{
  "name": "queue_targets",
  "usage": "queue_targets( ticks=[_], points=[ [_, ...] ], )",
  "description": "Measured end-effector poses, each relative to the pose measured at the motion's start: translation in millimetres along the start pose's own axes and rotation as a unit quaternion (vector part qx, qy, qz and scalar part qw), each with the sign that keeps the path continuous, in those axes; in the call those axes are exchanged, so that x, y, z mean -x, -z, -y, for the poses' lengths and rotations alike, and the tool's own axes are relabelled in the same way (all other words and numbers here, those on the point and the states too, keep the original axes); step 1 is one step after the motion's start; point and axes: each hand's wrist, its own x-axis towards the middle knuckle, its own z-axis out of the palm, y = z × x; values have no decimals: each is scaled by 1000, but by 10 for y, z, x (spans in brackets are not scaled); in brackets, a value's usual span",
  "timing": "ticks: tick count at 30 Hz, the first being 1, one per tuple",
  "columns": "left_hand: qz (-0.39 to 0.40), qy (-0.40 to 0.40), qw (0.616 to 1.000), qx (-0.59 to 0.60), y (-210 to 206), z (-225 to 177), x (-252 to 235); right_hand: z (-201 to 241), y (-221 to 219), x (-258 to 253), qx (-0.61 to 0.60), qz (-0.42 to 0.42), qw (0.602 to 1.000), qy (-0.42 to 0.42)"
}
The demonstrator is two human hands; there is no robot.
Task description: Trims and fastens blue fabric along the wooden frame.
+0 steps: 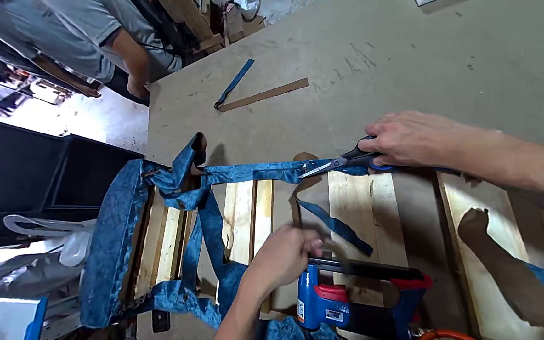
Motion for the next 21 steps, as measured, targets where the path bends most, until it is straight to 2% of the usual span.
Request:
queue_targets(
  ticks=[2,4,6,8,11,14,18,21],
  points=[
    [-9,31,999,-6,7,91,18,-6,18,41,0,7,1000,-18],
    [-131,85,986,61,43,175,-34,-16,62,120,-4,-16,999,-47],
    [-267,141,941,154,66,236,-201,27,137,186,-7,-30,995,-94],
    [-318,142,891,290,64,285,-432,93,170,220,0,-59,992,-114],
    [-290,123,790,526,70,238,-723,212,200,197,25,-94,988,-119],
    [-274,141,710,634,96,206,-878,364,228,182,49,-105,988,-103],
    [-232,79,677,694,73,219,-893,457,198,204,84,-87,989,-91],
    [-213,75,670,707,83,208,-875,473,137,191,104,-86,988,-80]
  ],
)
